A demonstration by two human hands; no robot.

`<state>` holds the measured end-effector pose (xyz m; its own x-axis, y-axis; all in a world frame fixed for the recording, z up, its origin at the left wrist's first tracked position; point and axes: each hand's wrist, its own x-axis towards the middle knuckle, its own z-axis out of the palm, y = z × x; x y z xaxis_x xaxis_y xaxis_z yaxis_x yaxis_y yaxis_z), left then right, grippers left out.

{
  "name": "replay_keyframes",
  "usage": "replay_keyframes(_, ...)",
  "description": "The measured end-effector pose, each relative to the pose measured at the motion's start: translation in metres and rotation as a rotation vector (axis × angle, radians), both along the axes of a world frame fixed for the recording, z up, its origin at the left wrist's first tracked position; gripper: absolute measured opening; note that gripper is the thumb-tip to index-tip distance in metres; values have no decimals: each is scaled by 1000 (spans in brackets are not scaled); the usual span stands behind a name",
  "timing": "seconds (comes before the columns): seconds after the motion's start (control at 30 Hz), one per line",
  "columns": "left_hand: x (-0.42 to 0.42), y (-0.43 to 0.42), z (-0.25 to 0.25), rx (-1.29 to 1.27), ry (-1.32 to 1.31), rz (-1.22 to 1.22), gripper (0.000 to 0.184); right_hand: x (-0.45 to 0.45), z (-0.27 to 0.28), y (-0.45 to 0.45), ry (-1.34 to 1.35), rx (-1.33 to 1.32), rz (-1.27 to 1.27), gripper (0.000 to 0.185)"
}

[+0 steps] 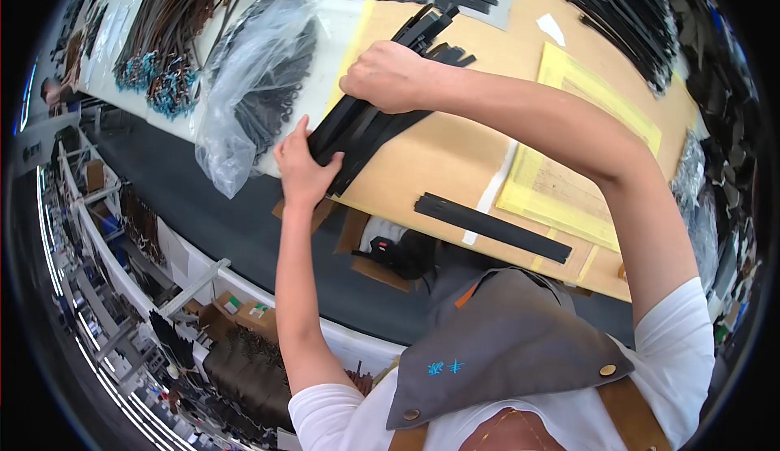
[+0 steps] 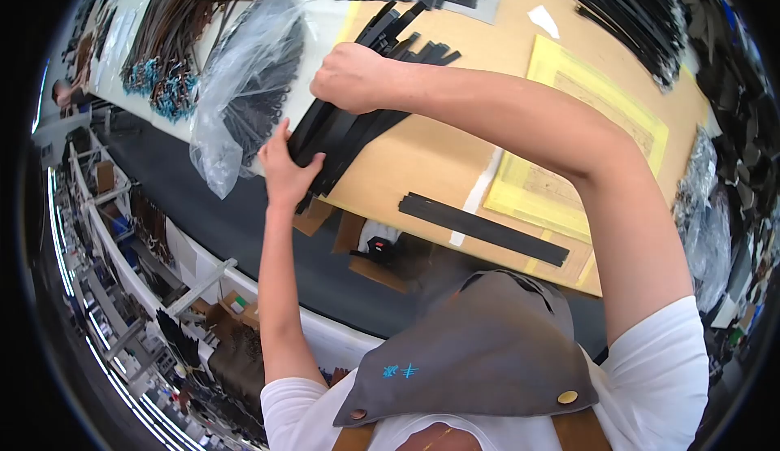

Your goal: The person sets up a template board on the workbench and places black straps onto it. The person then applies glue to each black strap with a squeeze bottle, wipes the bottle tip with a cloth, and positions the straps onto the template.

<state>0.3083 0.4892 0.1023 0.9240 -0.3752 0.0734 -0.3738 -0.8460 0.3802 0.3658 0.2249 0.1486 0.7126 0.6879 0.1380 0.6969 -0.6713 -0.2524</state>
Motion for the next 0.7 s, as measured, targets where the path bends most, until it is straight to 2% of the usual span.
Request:
replay_keyframes(0.03, 1, 2, 5, -37, -38, -15, 79, -8, 10, -6, -2, 7, -18, 9)
replay_keyframes(0.1, 2, -2, 26, -26, 57, -34, 70, -31, 28, -24, 92, 33, -102, 10)
replay_keyframes(0.17, -2, -33, 61, 47, 98, -198, 64, -70, 41, -63, 156, 60, -222, 11)
replay_keyframes(0.23, -11, -66, 77, 16, 83, -338, 57, -110, 34, -94, 159, 120, -321, 15)
replay_keyframes(0.27, -17, -84, 75, 28, 91, -410, 57, -130, 33, -110, 263, 91, -388, 15)
replay_keyframes(0.33, -29, -123, 68, 70, 112, -578, 56, -180, 23, -145, 310, 192, -510, 16)
replay_keyframes(0.4, -49, -170, 51, 106, 183, -732, 50, -232, 14, -179, 417, 124, -650, 18)
replay_keyframes(0.5, -92, -239, 12, 102, 140, -912, 46, -317, -10, -228, 397, 125, -849, 22)
replay_keyframes(0.6, -132, -304, -3, 131, 81, -1016, 46, -384, -18, -263, 429, 107, -1042, 29)
replay_keyframes(0.7, -166, -345, -13, 137, 71, -1090, 52, -433, -34, -290, 237, 115, -1107, 30)
